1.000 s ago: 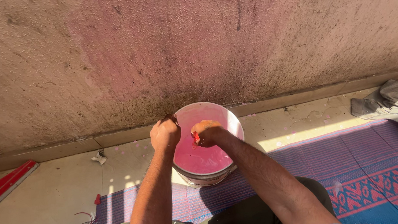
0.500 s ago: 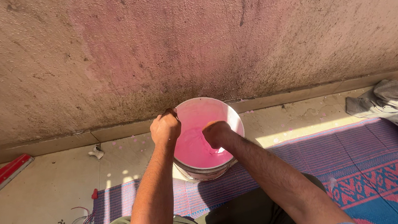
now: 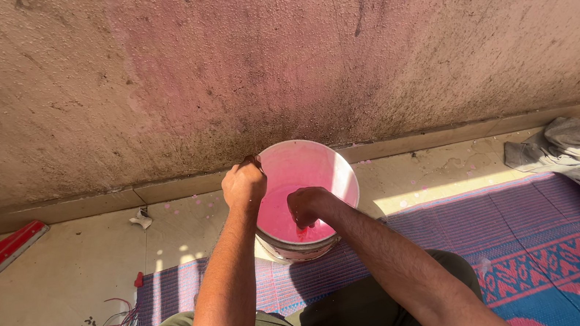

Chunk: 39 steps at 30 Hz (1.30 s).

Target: The person sits on a mat on the floor and paints a wall pink using a small paint roller. They repeatedly dip the roller into a bucket of pink paint, roll the paint onto the wall above them, and at times hold the bucket steady with the other hand.

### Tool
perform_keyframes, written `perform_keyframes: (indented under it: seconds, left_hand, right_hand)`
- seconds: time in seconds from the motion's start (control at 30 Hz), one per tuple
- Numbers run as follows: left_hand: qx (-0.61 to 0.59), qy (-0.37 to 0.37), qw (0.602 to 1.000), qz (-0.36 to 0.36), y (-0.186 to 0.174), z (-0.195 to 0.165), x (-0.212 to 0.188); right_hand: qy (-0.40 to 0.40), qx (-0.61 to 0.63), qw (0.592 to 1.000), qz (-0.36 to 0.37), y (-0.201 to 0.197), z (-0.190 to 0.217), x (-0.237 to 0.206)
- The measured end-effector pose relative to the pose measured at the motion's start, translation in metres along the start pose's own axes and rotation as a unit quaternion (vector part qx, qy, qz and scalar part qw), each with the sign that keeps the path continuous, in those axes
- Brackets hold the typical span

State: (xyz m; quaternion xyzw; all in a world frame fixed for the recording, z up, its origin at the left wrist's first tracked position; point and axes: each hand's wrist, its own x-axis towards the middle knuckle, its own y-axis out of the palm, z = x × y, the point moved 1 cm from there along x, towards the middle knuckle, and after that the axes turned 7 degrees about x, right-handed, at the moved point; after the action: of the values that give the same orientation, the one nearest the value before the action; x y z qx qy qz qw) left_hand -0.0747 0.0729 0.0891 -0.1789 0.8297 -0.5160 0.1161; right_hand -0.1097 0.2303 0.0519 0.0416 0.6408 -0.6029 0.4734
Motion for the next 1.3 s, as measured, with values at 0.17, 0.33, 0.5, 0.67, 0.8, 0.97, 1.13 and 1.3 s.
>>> perform_keyframes:
  seconds: [0.17, 0.33, 0.5, 0.67, 0.8, 0.97, 1.13, 1.3]
  left_hand:
    - [-0.022, -0.009, 1.000, -0.015, -0.001, -0.001, -0.001]
    - [-0.015, 0.024, 0.998, -0.055, 0.002, 0.000, 0.000]
    - [-0.023, 0.006, 1.000, -0.019, 0.004, 0.002, 0.002]
    - [-0.012, 0.015, 0.999, -0.033, 0.003, 0.002, 0.003]
    - [-0.005, 0.006, 1.000, -0.014, 0.002, 0.002, 0.003]
    - [-0.013, 0.009, 0.999, -0.036, 0.005, 0.002, 0.004]
    - [-0.004, 0.026, 0.998, -0.049, 0.011, 0.005, 0.005]
    - [-0.023, 0.020, 0.998, -0.063, 0.014, 0.006, 0.006]
  right_hand:
    - [0.074, -0.052, 0.992, -0.089, -0.008, -0.007, -0.003]
    - [0.060, -0.088, 0.969, -0.224, -0.009, -0.019, 0.001]
    - [-0.158, -0.174, 0.852, -0.468, 0.004, -0.016, 0.007]
    - [-0.206, 0.169, 0.907, -0.325, 0.014, -0.011, 0.010]
    - [-0.345, -0.050, 0.858, -0.377, 0.014, -0.018, 0.002]
    - [-0.321, -0.051, 0.895, -0.307, 0.015, -0.035, -0.006]
    - [-0.157, -0.063, 0.969, -0.178, 0.008, -0.048, -0.018]
    - [0.009, -0.127, 0.979, -0.161, -0.005, -0.060, -0.023]
